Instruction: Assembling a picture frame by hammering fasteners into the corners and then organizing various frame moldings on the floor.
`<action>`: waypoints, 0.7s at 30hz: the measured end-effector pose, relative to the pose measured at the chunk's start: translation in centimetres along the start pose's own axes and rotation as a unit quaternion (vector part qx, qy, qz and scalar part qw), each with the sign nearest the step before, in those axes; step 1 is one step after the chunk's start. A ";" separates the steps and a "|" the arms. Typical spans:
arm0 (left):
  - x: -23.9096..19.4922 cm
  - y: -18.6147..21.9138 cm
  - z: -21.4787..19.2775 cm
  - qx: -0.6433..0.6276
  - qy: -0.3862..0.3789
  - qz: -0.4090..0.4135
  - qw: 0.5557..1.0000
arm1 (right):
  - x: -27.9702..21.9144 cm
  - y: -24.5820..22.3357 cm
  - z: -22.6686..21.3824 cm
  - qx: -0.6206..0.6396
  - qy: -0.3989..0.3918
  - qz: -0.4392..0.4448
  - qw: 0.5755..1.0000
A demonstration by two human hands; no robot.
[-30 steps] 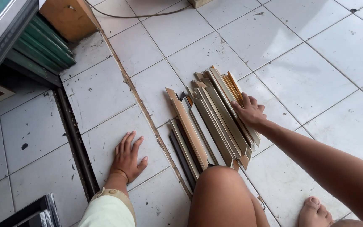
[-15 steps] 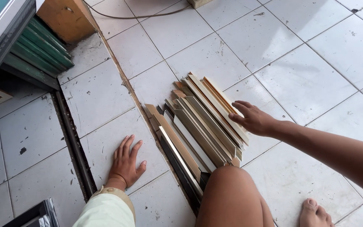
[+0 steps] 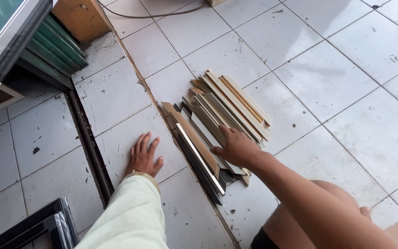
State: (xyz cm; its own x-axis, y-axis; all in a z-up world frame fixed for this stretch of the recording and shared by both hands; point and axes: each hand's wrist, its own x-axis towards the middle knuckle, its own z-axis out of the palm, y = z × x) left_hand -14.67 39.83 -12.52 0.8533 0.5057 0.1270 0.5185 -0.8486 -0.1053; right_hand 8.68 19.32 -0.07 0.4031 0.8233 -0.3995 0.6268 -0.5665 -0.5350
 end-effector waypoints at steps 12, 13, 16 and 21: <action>2.3 8.1 3.8 -0.041 -0.102 -0.296 0.949 | -8.9 0.1 4.9 0.034 0.106 0.057 0.992; 1.4 10.0 1.7 -0.039 -0.095 -0.300 0.948 | -8.8 0.4 5.1 0.034 0.110 0.049 0.992; -1.4 14.4 -3.4 -0.099 -0.197 -0.256 0.941 | -8.4 1.0 5.7 0.023 0.124 0.063 0.990; -3.4 17.1 -4.8 -0.121 -0.202 -0.217 0.947 | -6.6 2.3 5.6 0.064 0.152 0.106 0.981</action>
State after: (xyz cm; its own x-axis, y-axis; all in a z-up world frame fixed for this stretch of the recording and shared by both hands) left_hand -8.93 22.85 -10.01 0.5397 0.7916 -0.2864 0.8391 -0.5335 0.1065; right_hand 3.70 12.37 -2.87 0.7068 0.6487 -0.2821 0.4273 -0.7093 -0.5606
